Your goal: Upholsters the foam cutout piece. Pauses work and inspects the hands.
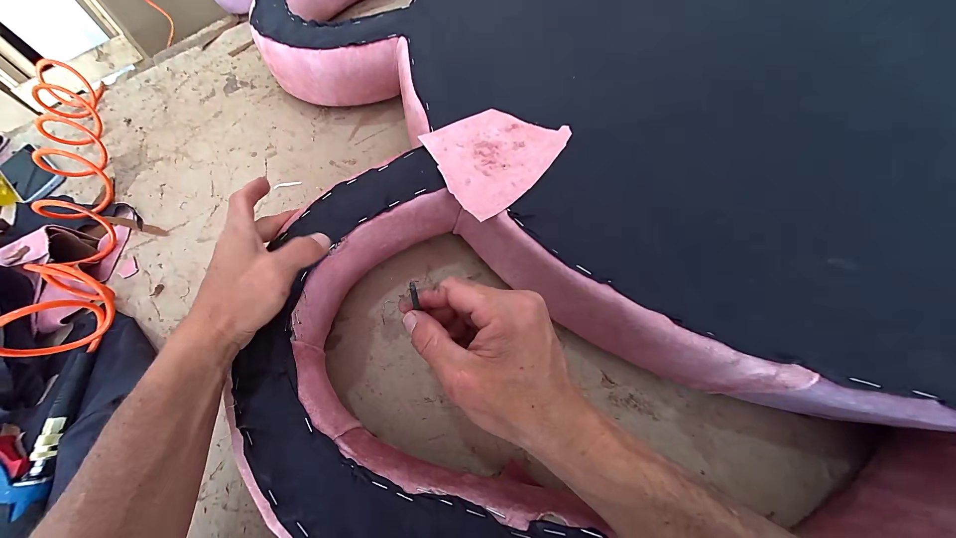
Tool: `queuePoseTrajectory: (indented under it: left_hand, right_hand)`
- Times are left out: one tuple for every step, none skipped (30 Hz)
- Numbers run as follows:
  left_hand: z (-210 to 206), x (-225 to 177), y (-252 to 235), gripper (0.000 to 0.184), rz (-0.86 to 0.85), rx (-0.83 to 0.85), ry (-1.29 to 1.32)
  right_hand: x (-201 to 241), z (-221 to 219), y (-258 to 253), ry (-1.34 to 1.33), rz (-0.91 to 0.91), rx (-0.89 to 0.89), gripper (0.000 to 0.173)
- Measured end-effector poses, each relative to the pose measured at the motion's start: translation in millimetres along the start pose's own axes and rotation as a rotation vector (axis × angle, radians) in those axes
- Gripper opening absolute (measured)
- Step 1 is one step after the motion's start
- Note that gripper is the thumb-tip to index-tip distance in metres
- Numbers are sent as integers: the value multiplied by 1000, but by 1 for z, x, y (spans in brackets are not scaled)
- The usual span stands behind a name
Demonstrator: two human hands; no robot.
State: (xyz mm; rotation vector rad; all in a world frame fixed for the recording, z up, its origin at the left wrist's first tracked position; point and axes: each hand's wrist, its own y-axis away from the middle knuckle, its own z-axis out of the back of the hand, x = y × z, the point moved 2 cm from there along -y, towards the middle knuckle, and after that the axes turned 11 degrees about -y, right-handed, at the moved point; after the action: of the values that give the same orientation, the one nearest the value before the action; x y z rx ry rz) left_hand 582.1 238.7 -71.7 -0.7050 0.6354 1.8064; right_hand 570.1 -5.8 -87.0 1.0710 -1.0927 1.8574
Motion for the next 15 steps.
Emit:
queuePoseTrajectory:
  left_hand:
    - [-1,0,-1,88,-31,-11,-112]
    - [-2,1,-3,94,-56,-22,-213]
    - [-3,1,-4,97,-80,-35,-289]
    - [-4,1,-5,97,-103,-48,-341]
    - [-3,1,-5,95,-124,-56,-364]
    - [-3,1,-4,92,-132,-53,-354]
    - [-1,1,-4,89,-129,-37,-310]
    - [1,2,-4,85,-112,-9,-221]
    - [4,3,-4,80,-76,22,-83]
    - [8,5,-4,72,-33,36,57]
    - [11,8,-3,61,-1,9,162]
    - [14,10,-3,47,-9,-54,221]
    - [15,12,-4,35,-65,-133,240]
    - [15,14,-4,31,-147,-209,222]
    - [14,14,-3,35,-233,-267,172]
  right_hand:
    - [0,0,0,0,1,1,13]
    - [0,0,0,-1,0,2,13]
    - [0,1,0,0,-2,2,13]
    - [0,1,0,0,-5,2,12]
    - [1,1,0,0,-7,2,12]
    - [1,0,0,0,-10,3,12]
    - [1,0,0,-2,-13,5,12]
    - [1,0,0,-4,-12,4,12]
    - [1,1,0,-4,-10,2,12]
    - [0,1,0,-4,-8,-2,12]
    - [0,1,0,-4,-7,-4,12]
    - [0,1,0,-4,-9,-3,12]
    - [0,0,0,-5,-11,0,12]
    - [0,0,0,-6,-12,2,12]
    - [1,0,0,-4,-14,4,12]
